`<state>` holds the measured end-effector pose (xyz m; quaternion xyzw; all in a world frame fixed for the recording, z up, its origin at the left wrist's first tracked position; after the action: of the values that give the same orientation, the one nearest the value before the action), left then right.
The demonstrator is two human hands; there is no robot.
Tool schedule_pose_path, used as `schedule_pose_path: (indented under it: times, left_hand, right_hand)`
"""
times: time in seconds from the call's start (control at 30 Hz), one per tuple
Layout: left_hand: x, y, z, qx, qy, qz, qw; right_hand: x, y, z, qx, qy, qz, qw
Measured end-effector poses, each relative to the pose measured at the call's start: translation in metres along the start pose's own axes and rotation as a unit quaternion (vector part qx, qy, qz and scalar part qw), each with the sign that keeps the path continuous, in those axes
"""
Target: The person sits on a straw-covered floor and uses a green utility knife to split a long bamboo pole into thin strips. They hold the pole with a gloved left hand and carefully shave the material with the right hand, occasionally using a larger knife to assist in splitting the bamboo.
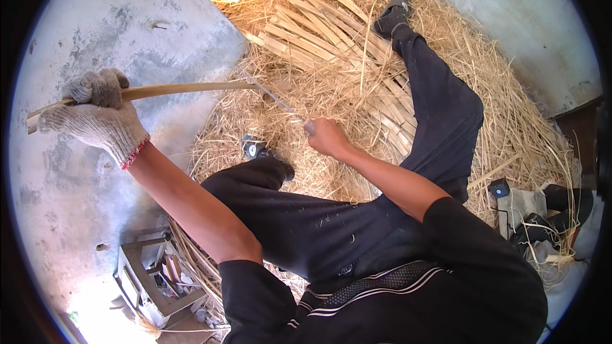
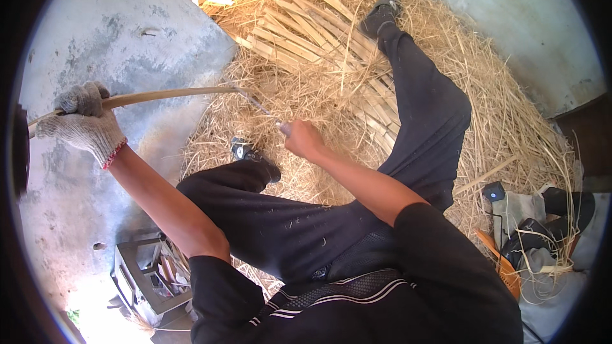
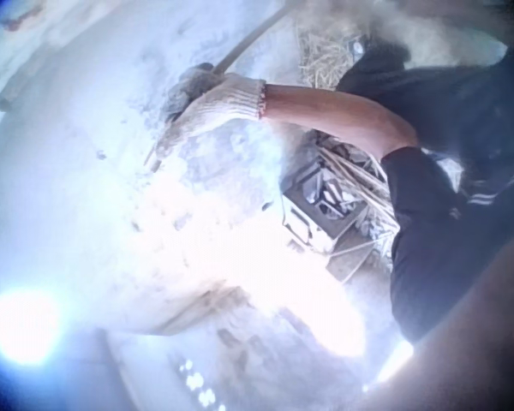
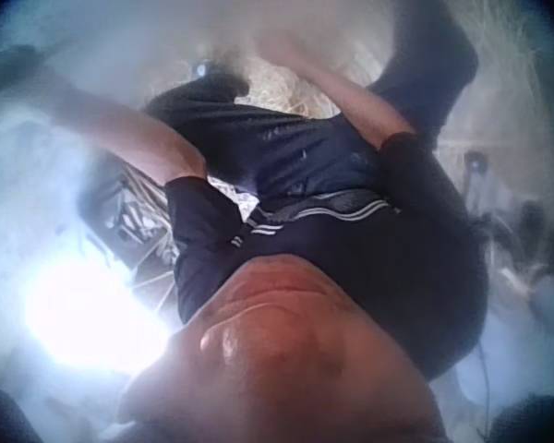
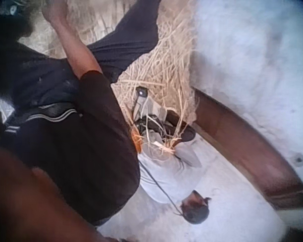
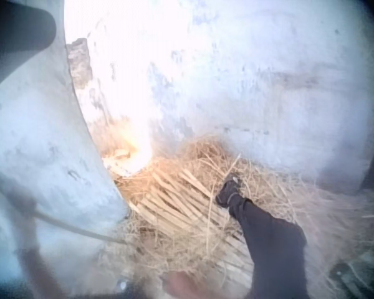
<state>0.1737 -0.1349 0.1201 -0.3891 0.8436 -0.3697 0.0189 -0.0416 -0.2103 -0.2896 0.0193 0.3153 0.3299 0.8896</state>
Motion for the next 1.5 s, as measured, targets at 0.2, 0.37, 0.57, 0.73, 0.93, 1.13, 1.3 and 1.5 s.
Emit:
schedule_pose_path:
  times: [0.2,0.37,0.57,0.73,0.93,1.13,1.3,1.5]
  left_hand:
    - [0.001,0.002,0.001,-0.009,0.058,0.049,0.997]
    - [0.004,0.007,-0.002,-0.001,0.028,0.038,0.999]
    - [-0.002,0.003,0.006,-0.017,-0.020,-0.010,1.000]
    - [-0.008,0.001,0.000,-0.043,-0.025,-0.036,0.998]
    - [0.010,0.015,-0.002,0.007,-0.069,-0.115,0.991]
    - [0.007,0.018,0.006,0.006,-0.119,-0.184,0.976]
    - [-0.001,0.012,0.004,-0.004,-0.103,-0.181,0.978]
    - [-0.012,0.013,-0.001,0.009,-0.101,-0.199,0.975]
  right_hand:
    - [0.007,-0.031,-0.059,0.114,-0.094,0.031,0.989]
    - [0.022,-0.030,-0.048,0.167,-0.371,0.129,0.904]
    - [-0.005,-0.003,0.010,-0.022,-0.057,-0.025,0.998]
    - [0.025,-0.014,-0.037,0.023,-0.009,-0.015,1.000]
    - [-0.014,-0.001,0.008,0.160,-0.115,0.034,0.980]
    - [0.017,-0.007,-0.034,0.092,-0.080,-0.030,0.992]
    - [0.008,-0.006,-0.038,0.130,-0.063,-0.032,0.989]
    - [0.004,0.001,0.000,0.030,-0.010,-0.023,0.999]
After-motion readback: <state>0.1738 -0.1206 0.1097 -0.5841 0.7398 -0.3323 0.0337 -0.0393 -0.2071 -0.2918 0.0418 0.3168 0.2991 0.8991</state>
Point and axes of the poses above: each hand's wrist, its own y-axis away from the middle knuckle, its own x-axis out of the palm, z = x × y, the point moved 9 cm from there along -y, towards the middle knuckle, and after that the axes turned 5 degrees about -x, right-handed, at the moved point
